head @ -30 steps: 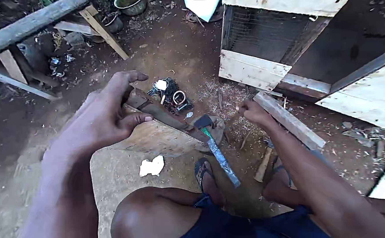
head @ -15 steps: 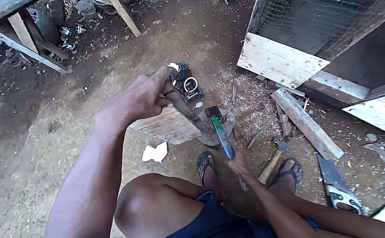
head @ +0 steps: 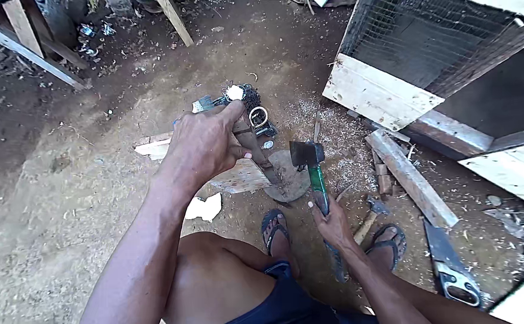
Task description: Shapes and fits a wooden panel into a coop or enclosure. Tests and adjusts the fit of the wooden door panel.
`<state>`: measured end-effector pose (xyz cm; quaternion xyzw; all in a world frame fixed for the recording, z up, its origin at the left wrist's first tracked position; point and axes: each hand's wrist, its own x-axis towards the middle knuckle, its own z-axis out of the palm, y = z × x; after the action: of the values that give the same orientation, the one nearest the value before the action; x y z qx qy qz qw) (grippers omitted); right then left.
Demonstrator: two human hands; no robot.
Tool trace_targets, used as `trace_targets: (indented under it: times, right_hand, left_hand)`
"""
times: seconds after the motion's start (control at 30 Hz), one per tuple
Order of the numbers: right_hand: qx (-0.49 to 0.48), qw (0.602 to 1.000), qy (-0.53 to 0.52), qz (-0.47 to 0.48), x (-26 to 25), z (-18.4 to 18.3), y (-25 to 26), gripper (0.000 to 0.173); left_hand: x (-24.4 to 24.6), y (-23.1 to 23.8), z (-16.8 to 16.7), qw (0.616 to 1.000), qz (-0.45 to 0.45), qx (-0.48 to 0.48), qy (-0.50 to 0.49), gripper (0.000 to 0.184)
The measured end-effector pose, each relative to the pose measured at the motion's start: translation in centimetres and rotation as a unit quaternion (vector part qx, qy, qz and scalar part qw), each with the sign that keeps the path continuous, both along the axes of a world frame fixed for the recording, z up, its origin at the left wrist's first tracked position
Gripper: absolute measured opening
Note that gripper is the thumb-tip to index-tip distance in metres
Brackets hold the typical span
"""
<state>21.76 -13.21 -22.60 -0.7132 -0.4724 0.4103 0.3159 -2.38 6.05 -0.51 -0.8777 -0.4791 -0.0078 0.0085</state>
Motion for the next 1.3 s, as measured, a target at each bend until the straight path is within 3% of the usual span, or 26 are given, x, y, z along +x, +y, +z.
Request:
trace_targets:
  times: [0.07, 0.13, 0.27, 0.33, 0.43, 0.5, 0.6, 0.7, 0.8, 0.87, 0.9, 0.97, 1.03, 1.17, 1.3]
  right_hand:
    - [0.069, 0.997, 0.045, 0.000, 0.4, 1.2, -0.5, 0.053]
    - [0.150, 0.984, 0.091, 0.001, 0.6, 2.8, 0.1, 0.042]
    - [0.210, 0.975, 0.016, -0.067, -1.8, 4.0, 0.6, 0.049]
    - [0.194, 0.976, -0.053, -0.080, -3.5, 2.4, 0.3, 0.047]
    - [0.059, 0.994, -0.087, 0.018, -4.3, -0.3, 0.4, 0.043]
    - [0.037, 0.994, -0.092, 0.041, -4.1, 0.2, 0.9, 0.042]
    - [0.157, 0.981, -0.114, 0.003, -3.5, 4.1, 1.6, 0.039]
    - [0.314, 0.947, -0.047, -0.053, -2.8, 7.9, 2.5, 0.036]
    - [0.374, 0.923, -0.019, -0.091, -3.5, 7.3, 2.7, 0.035]
    - [0.274, 0.958, -0.070, -0.044, -4.2, 4.8, 1.7, 0.036]
    - [0.163, 0.982, -0.098, 0.010, -4.2, 3.5, 1.4, 0.039]
    - [-0.056, 0.985, -0.109, 0.121, -3.5, 1.5, 1.3, 0.043]
    - [-0.106, 0.980, -0.100, 0.139, -2.5, 1.0, 1.7, 0.044]
    - [0.059, 0.997, -0.040, 0.029, -1.7, 5.7, 1.2, 0.047]
    - [0.235, 0.966, 0.041, -0.103, -2.2, 7.9, 2.0, 0.044]
  left_hand:
    - [0.0, -1.3, -0.4, 1.000, -0.006, 0.026, 0.008, 0.059]
    - [0.0, -1.8, -0.8, 0.999, -0.012, 0.046, 0.007, 0.056]
    - [0.0, -1.7, -0.9, 0.998, -0.008, 0.056, 0.000, 0.057]
    - [0.2, -1.9, -0.8, 0.998, -0.003, 0.059, 0.005, 0.057]
    - [0.6, -2.3, -0.8, 0.998, 0.021, 0.059, 0.014, 0.056]
    - [0.5, -2.5, -1.0, 0.997, 0.026, 0.068, 0.011, 0.056]
    - [0.4, -2.9, -1.2, 0.997, 0.024, 0.074, 0.010, 0.054]
    - [0.5, -3.5, -1.4, 0.997, 0.025, 0.074, 0.002, 0.052]
    - [0.7, -3.9, -1.5, 0.997, 0.025, 0.078, -0.002, 0.052]
    - [0.8, -3.9, -1.5, 0.996, 0.025, 0.081, -0.002, 0.052]
    - [0.9, -4.0, -1.6, 0.996, 0.024, 0.084, -0.001, 0.051]
    - [0.7, -4.6, -1.6, 0.996, 0.028, 0.082, -0.003, 0.050]
    - [0.5, -4.8, -1.5, 0.995, 0.025, 0.095, -0.012, 0.048]
    - [0.7, -6.0, -1.9, 0.995, 0.031, 0.097, -0.017, 0.044]
    - [0.8, -7.0, -2.0, 0.995, 0.031, 0.097, -0.018, 0.046]
